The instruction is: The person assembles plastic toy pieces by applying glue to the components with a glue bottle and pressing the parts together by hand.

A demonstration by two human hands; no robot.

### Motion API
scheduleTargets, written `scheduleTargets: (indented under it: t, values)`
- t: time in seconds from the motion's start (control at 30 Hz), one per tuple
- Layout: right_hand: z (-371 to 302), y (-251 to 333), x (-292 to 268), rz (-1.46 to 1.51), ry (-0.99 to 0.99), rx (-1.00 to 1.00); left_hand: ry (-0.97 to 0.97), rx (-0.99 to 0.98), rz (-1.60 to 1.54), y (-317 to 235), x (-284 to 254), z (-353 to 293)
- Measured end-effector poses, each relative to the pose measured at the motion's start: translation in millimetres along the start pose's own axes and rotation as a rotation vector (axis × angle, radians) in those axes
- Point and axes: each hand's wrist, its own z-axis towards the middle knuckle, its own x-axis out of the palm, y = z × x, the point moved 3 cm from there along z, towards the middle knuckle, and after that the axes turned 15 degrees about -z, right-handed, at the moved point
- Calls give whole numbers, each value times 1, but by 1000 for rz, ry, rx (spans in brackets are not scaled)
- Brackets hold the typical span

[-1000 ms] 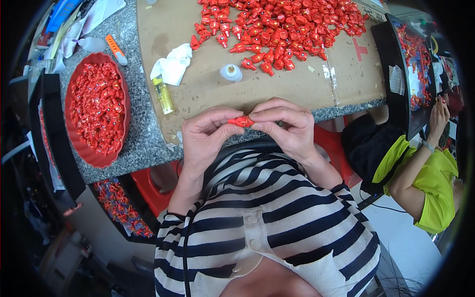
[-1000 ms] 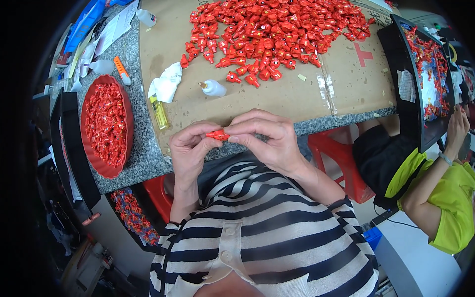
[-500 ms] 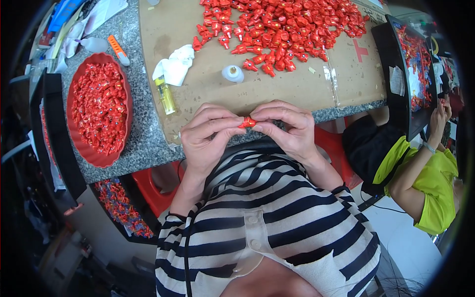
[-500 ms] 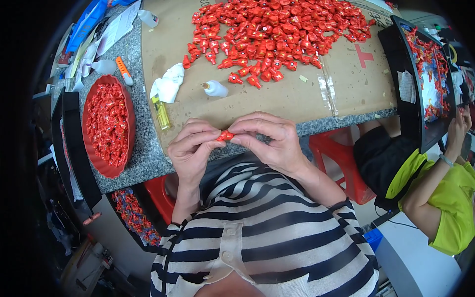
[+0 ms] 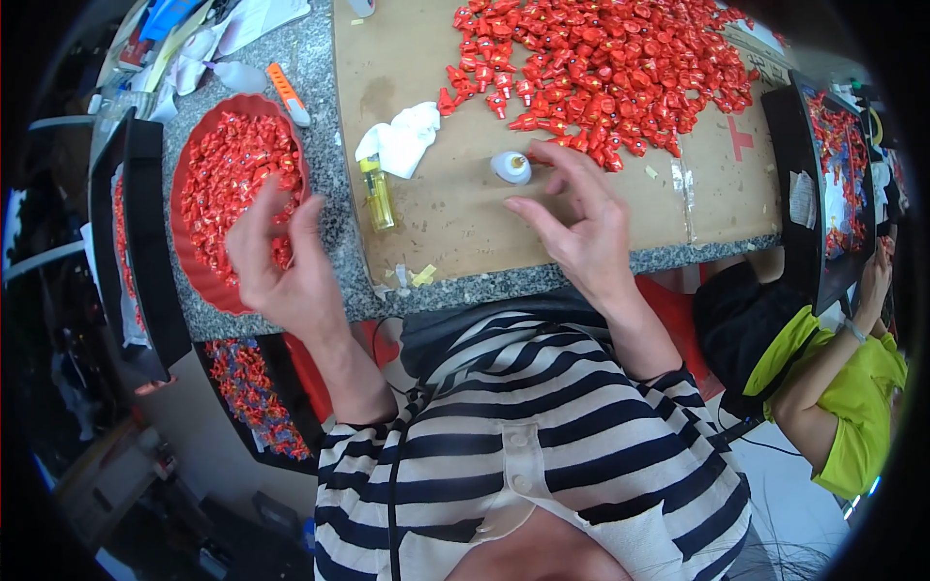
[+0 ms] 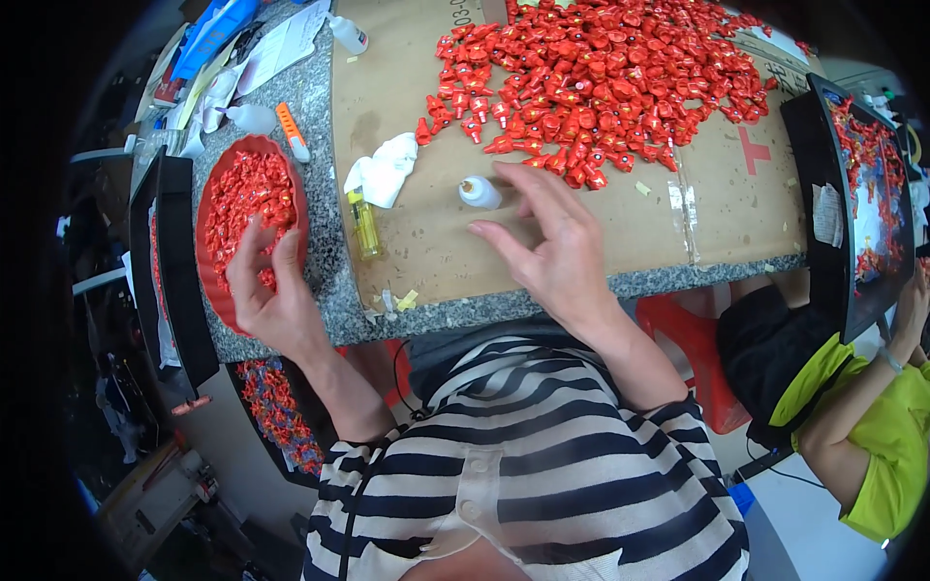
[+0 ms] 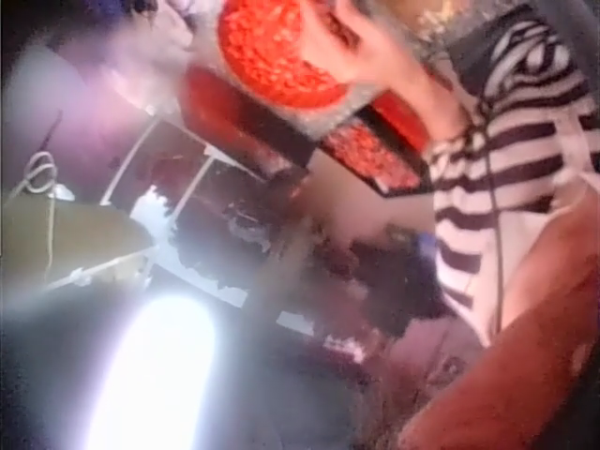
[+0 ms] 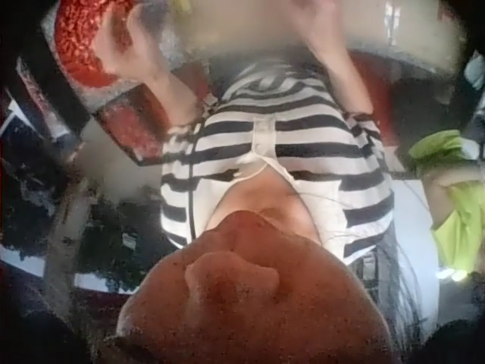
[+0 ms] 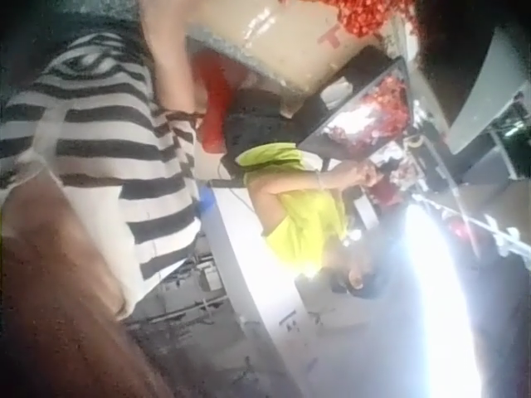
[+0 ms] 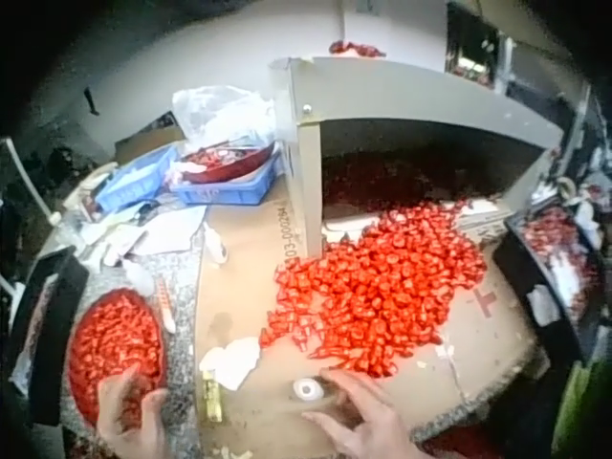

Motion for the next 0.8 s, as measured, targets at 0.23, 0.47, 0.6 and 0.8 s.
scheduleTargets:
  t: [0.23, 0.47, 0.6, 0.8]
  values:
    - [1, 2, 1, -3, -57, -62, 553, 261, -64, -12, 102, 5]
    - [-11, -11, -14, 102, -107, 0, 757, 210, 146, -7, 150, -1]
    - [-19, -19, -18, 186, -153, 43, 753, 161, 160, -18, 148, -7]
    - [-26, -24, -18, 355, -118, 119, 659, -384, -515, -27, 103, -31]
